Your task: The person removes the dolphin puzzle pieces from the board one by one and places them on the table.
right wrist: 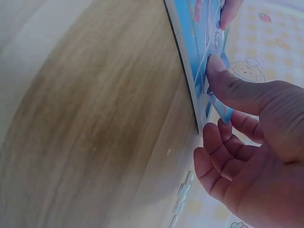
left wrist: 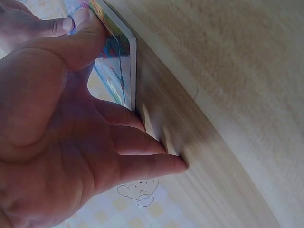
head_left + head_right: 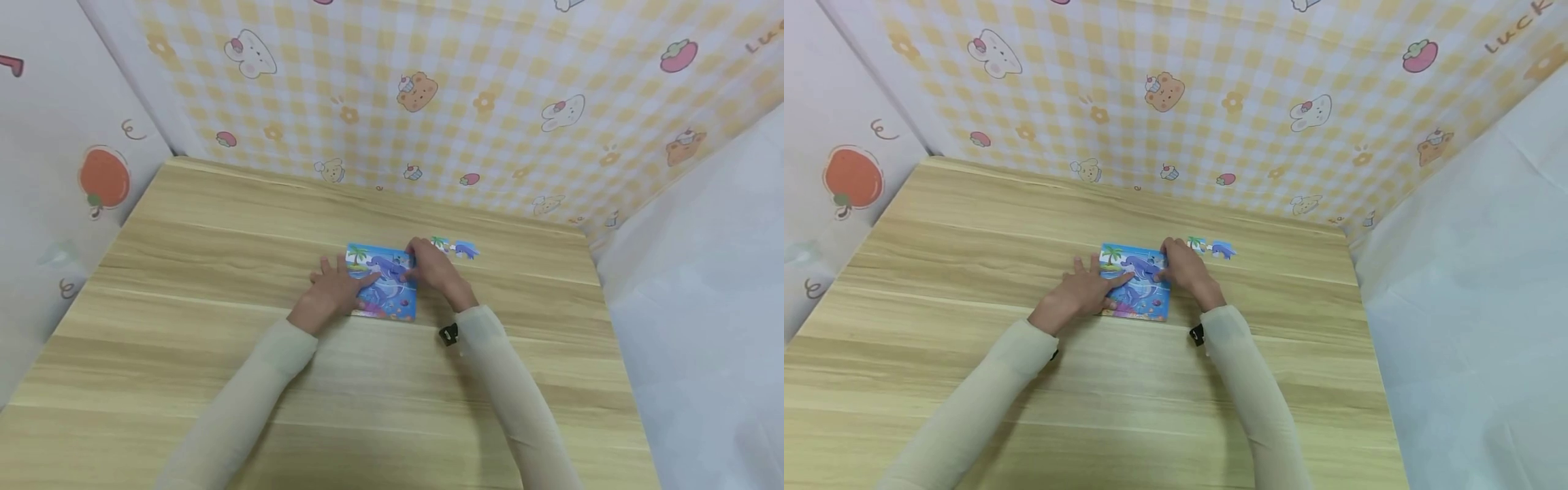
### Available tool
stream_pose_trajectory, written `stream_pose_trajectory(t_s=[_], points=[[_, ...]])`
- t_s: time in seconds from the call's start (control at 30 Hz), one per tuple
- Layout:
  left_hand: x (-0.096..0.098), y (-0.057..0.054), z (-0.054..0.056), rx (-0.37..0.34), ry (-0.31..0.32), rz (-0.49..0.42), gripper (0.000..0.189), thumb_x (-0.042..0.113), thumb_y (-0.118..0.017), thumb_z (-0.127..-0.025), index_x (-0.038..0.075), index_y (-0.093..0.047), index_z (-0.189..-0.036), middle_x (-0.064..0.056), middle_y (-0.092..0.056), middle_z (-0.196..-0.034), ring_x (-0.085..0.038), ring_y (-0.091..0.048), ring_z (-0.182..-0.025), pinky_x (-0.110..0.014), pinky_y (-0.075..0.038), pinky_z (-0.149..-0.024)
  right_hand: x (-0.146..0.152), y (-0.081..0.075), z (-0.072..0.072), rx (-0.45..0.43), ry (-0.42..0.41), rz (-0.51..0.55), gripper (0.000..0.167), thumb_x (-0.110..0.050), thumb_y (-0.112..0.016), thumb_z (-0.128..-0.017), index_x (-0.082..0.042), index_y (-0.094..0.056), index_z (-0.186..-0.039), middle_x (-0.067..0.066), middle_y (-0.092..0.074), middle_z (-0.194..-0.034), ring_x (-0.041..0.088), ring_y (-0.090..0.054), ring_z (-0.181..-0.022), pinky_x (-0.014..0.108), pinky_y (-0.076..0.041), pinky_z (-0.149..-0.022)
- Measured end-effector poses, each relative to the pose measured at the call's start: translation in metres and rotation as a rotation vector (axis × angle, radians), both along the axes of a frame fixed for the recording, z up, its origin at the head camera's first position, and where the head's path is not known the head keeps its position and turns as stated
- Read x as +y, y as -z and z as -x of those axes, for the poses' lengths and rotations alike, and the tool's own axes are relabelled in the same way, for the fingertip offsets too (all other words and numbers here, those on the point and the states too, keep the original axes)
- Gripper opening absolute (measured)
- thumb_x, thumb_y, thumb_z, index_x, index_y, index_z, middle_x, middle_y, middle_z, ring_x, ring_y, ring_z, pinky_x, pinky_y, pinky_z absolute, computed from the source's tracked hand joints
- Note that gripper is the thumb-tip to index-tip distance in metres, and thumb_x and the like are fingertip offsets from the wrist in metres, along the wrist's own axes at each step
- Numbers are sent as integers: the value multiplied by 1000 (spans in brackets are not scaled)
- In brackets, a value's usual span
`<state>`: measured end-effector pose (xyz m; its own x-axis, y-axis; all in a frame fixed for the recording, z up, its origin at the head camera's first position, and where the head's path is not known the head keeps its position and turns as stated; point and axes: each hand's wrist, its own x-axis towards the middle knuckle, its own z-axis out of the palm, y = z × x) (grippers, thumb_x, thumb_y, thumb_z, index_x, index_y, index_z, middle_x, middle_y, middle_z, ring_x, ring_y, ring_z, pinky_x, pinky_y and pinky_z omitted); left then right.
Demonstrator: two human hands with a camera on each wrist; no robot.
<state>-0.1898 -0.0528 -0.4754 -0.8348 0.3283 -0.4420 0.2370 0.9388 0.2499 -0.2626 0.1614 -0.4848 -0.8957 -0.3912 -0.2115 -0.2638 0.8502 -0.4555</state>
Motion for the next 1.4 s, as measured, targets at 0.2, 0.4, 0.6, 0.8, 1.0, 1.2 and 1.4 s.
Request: stream_pose_trajectory(t_s=[0.2,0.4,0.6,0.8,1.0,1.2,1.4], points=[[1,0,-1,-2,3,2,71,50,-58,-95,40,-24,-156,-40,-5,-157,-67,-7,-139,-78,-29,-101,4,-2,-8,47,-30,7,51,-20,-82,-83,-4,-56,-124,11,-57,-111,25,-55,-98,39,-51,-90],[2,1,-1,-4,1,3,71,50,-58,-95,40,-23,-156,-40,-5,-157,-67,-8,-139,-78,-29,-101,4,-3,-11,59,-32,102,41,-11,-76,-87,-7,-56,-123,13,-67,-100,26,-61,-86,38,-54,-80],[1,2,0,0,0,-4,71,49,-59,-96,40,-23,-157,-40,-5,-157,-67,-8,-139,-78,-29,-101,7,1,-5,7,24,218,34,-9,-72,-90,-9,-62,-122,13,-66,-97,26,-62,-89,39,-53,-80],[0,0,-1,-6,-13,-19,72,47,-59,-96,39,-22,-157,-39,-3,-158,-67,-5,-139,-78,-28,-102,24,-1,2,-25,83,334,35,-5,-67,-92,-11,-67,-126,14,-70,-100,25,-66,-92,36,-54,-78],[0,1,-2,7,-6,-16,71,47,-59,-95,39,-23,-157,-39,-3,-158,-67,-6,-139,-78,-28,-102,55,-3,8,-54,141,422,34,-2,-55,-97,-6,-64,-130,16,-65,-85,19,-58,-72,24,-48,-61],[1,2,-3,2,-12,-24,71,46,-59,-96,39,-23,-157,-38,-2,-158,-67,-4,-139,-79,-27,-102,86,-9,13,-84,301,425,37,-3,-46,-102,-9,-62,-135,12,-62,-90,25,-55,-71,22,-42,-53],[0,1,-4,2,-28,-34,72,46,-60,-95,38,-24,-157,-38,-1,-158,-67,-4,-140,-78,-27,-103,110,-12,18,-77,413,401,37,-6,-41,-105,-2,-57,-137,15,-63,-103,17,-51,-73,20,-40,-55]])
